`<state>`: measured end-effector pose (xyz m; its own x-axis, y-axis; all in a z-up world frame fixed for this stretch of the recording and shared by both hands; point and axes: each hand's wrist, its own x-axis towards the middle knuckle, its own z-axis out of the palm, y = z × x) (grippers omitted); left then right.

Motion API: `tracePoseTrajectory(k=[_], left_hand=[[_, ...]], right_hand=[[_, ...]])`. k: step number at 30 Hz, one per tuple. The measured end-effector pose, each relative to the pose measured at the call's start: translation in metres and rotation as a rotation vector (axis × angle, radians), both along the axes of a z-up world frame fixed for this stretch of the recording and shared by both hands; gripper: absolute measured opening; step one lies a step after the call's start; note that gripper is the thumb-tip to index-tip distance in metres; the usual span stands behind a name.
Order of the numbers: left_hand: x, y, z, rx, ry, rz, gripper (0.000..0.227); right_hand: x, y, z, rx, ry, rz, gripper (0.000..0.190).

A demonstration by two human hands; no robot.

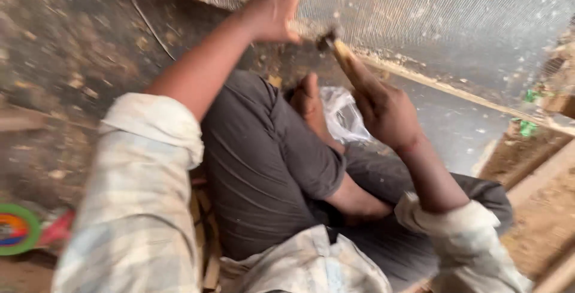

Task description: Repairing or assembling a wooden frame by attaching metal mesh using a hammer and nails.

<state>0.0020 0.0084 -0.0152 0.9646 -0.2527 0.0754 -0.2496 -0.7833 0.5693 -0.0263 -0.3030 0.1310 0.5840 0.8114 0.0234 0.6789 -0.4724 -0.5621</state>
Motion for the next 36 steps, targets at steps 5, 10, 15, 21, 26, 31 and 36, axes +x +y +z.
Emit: tracePoseTrajectory(k=[5, 10, 15, 21, 26, 31, 36], left_hand=[[-0.002, -0.014, 0.009, 0.055, -0.153, 0.006, 0.126], [-0.008, -0.093, 0.077, 0.563, 0.189, 0.028, 0.087], [0.011, -0.151, 0.082, 0.328, -0.134, 0.091, 0.053], [0.043, -0.154, 0.065, 0.233, -0.02, 0.043, 0.087], [0.045, -0.142, 0.038, 0.338, -0.152, -0.025, 0.096], [0.046, -0.144, 0.036, 0.313, -0.066, -0.043, 0.096], [0.043, -0.145, 0.066, 0.342, 0.071, -0.06, 0.099]], right_hand=[[-0.025, -0.065, 0.012, -0.135, 0.209, -0.288, 0.065], [-0.034, -0.19, -0.045, -0.084, 0.882, -0.714, 0.045], [-0.02, -0.195, -0.027, -0.367, 1.033, -0.773, 0.042], [0.089, -0.206, -0.043, 0.019, 0.437, -0.824, 0.061], [0.156, -0.193, -0.03, 0.744, 0.699, -1.363, 0.09], [0.174, -0.22, -0.048, 1.191, 0.919, -1.227, 0.099], [0.138, -0.267, -0.045, 1.25, 1.008, -1.4, 0.099]])
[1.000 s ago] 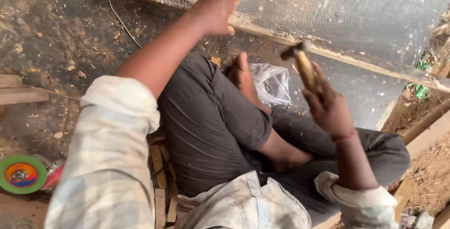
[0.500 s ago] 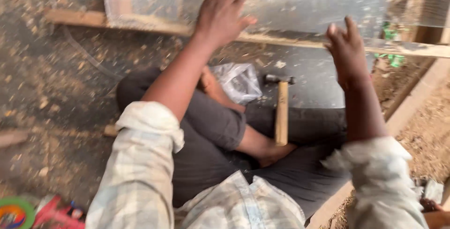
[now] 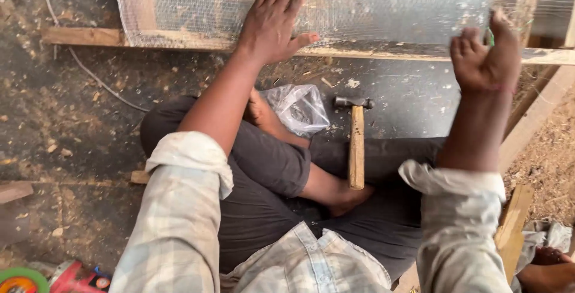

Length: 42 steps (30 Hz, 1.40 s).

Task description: Repairing or assembling a wooden frame by attaching metal mesh using a hammer and nails.

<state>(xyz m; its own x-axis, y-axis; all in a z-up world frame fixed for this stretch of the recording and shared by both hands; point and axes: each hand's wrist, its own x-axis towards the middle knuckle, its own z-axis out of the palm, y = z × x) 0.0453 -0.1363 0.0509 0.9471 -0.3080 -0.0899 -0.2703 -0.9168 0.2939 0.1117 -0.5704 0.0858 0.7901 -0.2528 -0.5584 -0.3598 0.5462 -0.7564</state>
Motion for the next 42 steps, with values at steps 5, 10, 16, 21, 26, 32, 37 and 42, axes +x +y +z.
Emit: tracePoseTrajectory(k=[5, 10, 16, 21, 26, 32, 37, 42], left_hand=[[0.01, -0.007, -0.008, 0.108, 0.071, -0.054, 0.119], [0.013, -0.005, -0.028, 0.101, 0.073, -0.05, 0.126], [0.014, -0.008, -0.028, 0.094, 0.061, -0.042, 0.129], [0.016, -0.008, -0.022, 0.112, 0.112, -0.036, 0.131], [0.016, -0.008, -0.025, 0.115, 0.086, -0.039, 0.133], [0.014, -0.007, -0.015, 0.148, 0.07, -0.064, 0.138], [0.018, -0.002, -0.03, 0.096, 0.031, -0.086, 0.153], [0.014, -0.002, -0.029, 0.07, 0.012, -0.088, 0.162]], right_hand=[[-0.026, -0.028, -0.035, -0.224, -0.056, -0.054, 0.057], [-0.017, -0.01, -0.042, -0.229, 0.012, -0.086, 0.046], [-0.042, 0.05, -0.053, -1.012, -0.242, -0.05, 0.131], [-0.053, 0.059, -0.078, -2.049, -0.576, -0.029, 0.136], [-0.102, 0.133, -0.026, -1.215, -0.411, 0.131, 0.108], [-0.041, 0.194, -0.026, -1.431, -0.999, 0.996, 0.06], [-0.014, 0.203, -0.018, -1.542, -1.06, 1.611, 0.079], [-0.017, 0.193, -0.032, -2.294, -1.499, 1.45, 0.069]])
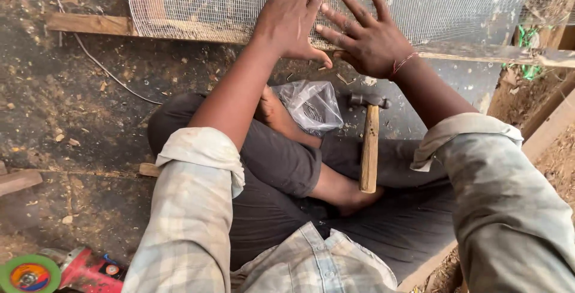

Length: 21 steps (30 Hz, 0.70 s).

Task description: Repairing or assembling a wooden frame by attaching metal mesh using a hammer and nails.

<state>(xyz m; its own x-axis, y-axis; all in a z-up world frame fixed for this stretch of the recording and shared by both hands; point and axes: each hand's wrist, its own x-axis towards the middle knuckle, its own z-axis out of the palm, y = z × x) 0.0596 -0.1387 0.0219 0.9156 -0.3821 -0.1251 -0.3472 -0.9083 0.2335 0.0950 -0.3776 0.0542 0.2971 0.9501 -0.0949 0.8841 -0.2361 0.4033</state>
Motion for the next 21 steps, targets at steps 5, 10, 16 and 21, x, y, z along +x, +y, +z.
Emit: tracePoseTrajectory(k=[5, 10, 16, 21], left_hand=[[-0.02, -0.025, 0.033, 0.334, -0.224, 0.021, 0.133], [-0.095, -0.073, 0.002, 0.08, -0.08, -0.143, 0.02], [-0.12, -0.101, -0.066, 0.127, 0.008, -0.384, 0.011], [-0.117, -0.105, -0.068, 0.114, -0.004, -0.447, 0.011]], right_hand=[[0.004, 0.001, 0.0, 0.182, 0.639, -0.185, 0.06], [0.0, 0.002, -0.003, 0.03, 0.373, -0.161, 0.059], [-0.002, -0.002, 0.0, 0.191, 0.615, -0.225, 0.062], [-0.004, -0.004, 0.0, 0.198, 0.619, -0.236, 0.063]])
